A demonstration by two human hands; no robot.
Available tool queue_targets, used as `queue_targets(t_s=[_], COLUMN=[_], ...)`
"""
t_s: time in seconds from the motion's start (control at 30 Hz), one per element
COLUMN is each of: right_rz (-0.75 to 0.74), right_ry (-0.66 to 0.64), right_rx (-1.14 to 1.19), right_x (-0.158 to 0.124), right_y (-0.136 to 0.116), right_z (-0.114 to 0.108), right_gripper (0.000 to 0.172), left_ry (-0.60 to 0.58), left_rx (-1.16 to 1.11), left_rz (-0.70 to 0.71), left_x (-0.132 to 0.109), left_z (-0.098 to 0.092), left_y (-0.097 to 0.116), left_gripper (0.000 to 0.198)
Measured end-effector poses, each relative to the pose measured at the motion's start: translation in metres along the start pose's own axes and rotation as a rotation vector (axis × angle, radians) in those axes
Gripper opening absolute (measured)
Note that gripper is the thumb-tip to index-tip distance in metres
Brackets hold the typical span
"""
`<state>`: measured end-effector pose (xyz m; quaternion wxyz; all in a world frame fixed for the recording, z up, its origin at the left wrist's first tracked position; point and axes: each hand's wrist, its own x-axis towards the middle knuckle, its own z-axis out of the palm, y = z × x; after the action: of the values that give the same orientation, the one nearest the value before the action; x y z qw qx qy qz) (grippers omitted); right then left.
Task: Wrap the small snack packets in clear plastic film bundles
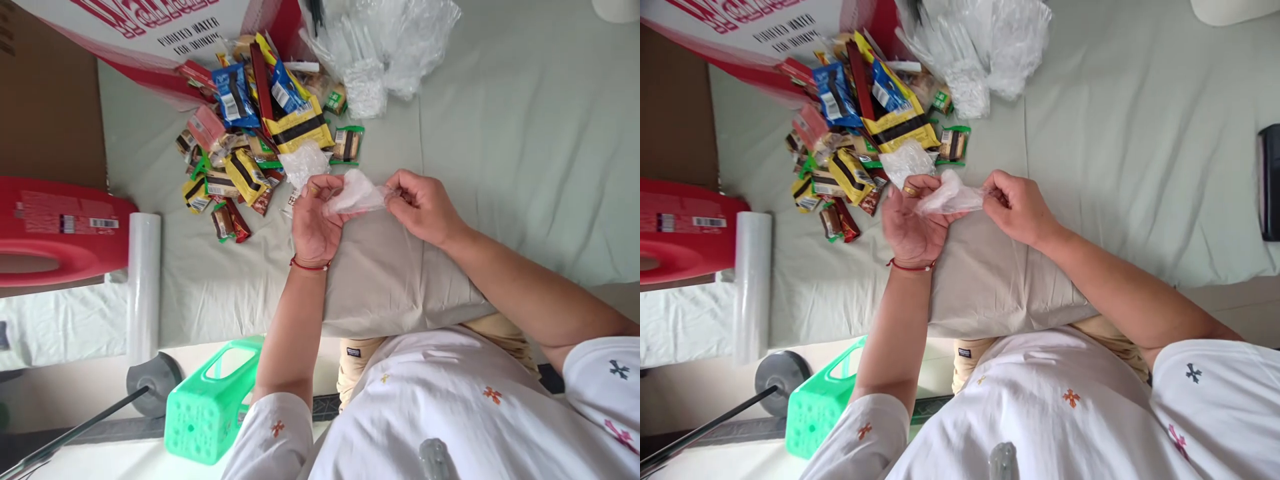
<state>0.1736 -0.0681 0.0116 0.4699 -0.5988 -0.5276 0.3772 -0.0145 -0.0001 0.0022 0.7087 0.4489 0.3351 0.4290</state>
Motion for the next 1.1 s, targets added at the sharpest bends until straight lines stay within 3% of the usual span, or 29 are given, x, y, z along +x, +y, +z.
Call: queue_targets(t_s=[0.23,0.43,0.53,0.6,0.8,0.97,1.1], right_rz=[-0.011,-0.057,-0.039,0.001,0.080,0.154,0.207], right_ry=[0.032,0.065,0.064,0.070,0.109,0.097,0.113], right_rx=[-0.037,-0.053,-0.011,0.052,0.263,0.382,0.477], right_x=[0.002,0.003,0.002,0.002,0.008,0.010,0.012], right_y=[0.003,0.002,0.000,0.000,0.004,0.000,-0.003], right_z=[-0.003,-0.004,-0.005,-0.005,-0.006,-0.006,-0.009], right_gripper=[0.007,0.009,0.014,0.015,0.021,0.022,0.025], left_ry=[0.124,0.011,0.071,0.087,-0.102,-0.046,-0.086], left_rx=[0.111,0.262,0.211,0.125,-0.040,0.024,0.038], left_rz=[0.102,0.271,0.301,0.262,-0.029,-0.029,-0.050], left_x=[0.003,0.002,0.004,0.003,-0.006,-0.004,-0.004], left_z=[-0.002,-0.004,-0.005,-0.006,-0.005,-0.003,-0.002], left_y=[-0.008,-0.012,-0.014,-0.011,0.003,-0.001,-0.004], left_gripper=[0.043,0.050,0.037,0.037,0.051,0.046,0.046])
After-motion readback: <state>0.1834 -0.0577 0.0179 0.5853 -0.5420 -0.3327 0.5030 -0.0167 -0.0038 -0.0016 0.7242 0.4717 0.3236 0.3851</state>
